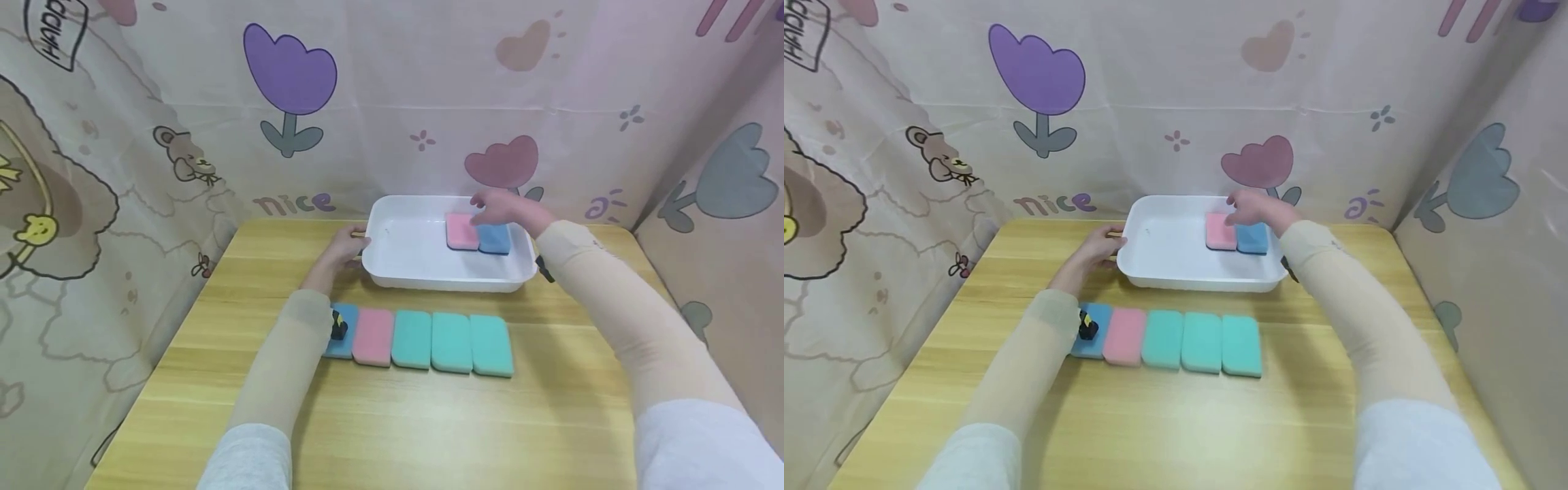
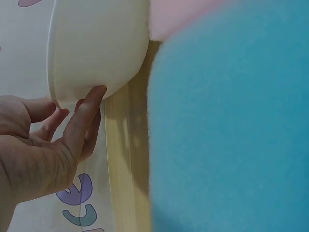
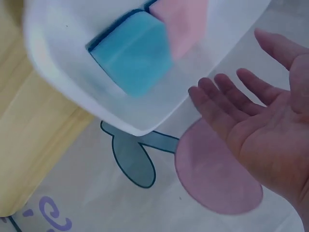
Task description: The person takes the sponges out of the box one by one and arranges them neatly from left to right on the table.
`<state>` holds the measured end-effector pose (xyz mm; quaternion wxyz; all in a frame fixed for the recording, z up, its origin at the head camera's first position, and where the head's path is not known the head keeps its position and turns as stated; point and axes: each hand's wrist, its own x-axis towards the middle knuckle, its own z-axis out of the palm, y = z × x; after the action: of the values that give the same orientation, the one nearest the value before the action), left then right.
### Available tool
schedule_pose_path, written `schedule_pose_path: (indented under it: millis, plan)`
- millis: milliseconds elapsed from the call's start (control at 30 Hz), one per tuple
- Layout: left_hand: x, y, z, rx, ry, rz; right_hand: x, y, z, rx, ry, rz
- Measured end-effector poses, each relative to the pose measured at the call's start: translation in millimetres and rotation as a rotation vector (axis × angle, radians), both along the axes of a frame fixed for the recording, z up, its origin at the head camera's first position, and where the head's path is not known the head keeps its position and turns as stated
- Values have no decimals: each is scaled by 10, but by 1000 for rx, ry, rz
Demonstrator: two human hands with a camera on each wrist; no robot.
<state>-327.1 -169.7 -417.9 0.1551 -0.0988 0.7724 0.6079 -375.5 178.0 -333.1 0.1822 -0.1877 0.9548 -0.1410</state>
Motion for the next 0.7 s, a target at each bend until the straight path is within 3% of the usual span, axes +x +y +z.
schedule_pose_path:
  millis: [200,433,700]
  plan:
    - [-18,48,-24,-9,3,16,-160,-139,-158,109,-51,-54]
    - [-3,71,-15,-6,-1,10,-163,-145,-306,117,-127,-117]
    - [0,45,-7,-24,5,21,-200,-186,-402,121,-92,-105]
